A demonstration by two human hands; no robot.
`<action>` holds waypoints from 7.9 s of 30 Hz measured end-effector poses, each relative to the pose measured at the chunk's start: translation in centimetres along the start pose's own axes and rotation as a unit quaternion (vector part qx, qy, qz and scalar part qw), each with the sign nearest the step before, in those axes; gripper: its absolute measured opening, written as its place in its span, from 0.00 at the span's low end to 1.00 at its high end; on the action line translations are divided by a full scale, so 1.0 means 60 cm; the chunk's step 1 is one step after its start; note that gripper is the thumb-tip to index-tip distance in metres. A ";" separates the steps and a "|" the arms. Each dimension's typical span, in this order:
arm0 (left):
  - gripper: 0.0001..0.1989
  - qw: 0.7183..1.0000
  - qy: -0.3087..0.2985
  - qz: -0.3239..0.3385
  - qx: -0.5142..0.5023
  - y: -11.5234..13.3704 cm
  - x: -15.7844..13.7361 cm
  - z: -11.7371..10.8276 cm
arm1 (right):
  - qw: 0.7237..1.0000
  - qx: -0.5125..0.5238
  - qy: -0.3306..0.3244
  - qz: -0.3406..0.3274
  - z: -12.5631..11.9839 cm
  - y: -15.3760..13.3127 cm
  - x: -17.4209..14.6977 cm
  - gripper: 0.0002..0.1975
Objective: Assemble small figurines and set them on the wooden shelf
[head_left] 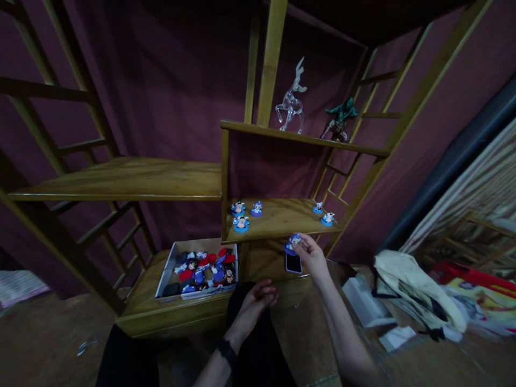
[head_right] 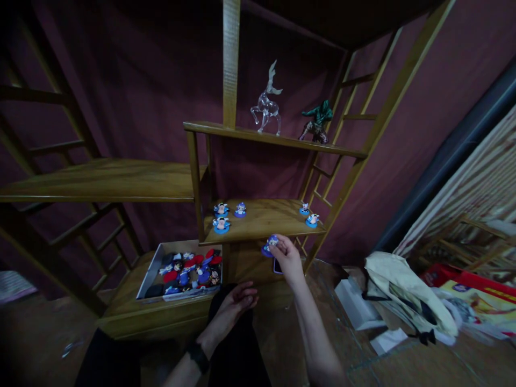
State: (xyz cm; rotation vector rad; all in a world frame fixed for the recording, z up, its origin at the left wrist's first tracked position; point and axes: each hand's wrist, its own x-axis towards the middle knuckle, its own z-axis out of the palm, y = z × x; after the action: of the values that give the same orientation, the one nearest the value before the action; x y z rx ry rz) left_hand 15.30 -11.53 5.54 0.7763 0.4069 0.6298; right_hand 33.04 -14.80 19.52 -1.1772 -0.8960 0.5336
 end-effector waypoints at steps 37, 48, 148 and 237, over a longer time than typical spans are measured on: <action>0.22 1.000 0.008 -0.025 -0.009 0.000 0.005 -0.006 | 0.989 -0.096 -0.101 -0.045 0.083 0.057 0.286 0.16; 0.20 0.999 -0.007 -0.027 -0.019 -0.006 0.008 -0.013 | 0.991 -0.085 -0.106 -0.012 0.085 0.061 0.278 0.20; 0.20 0.996 -0.019 -0.033 -0.081 -0.005 0.004 -0.021 | 0.967 -0.128 -0.219 -0.008 0.155 0.051 0.280 0.18; 0.11 0.749 0.379 0.171 0.517 0.224 0.005 -0.385 | 0.715 -0.509 -0.473 0.074 0.398 0.354 0.005 0.08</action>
State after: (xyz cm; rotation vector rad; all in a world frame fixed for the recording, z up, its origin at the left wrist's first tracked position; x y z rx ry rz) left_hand -2.27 7.99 0.54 1.6752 1.4711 1.0768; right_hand 15.38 5.55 2.32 -2.0231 -2.1810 0.8322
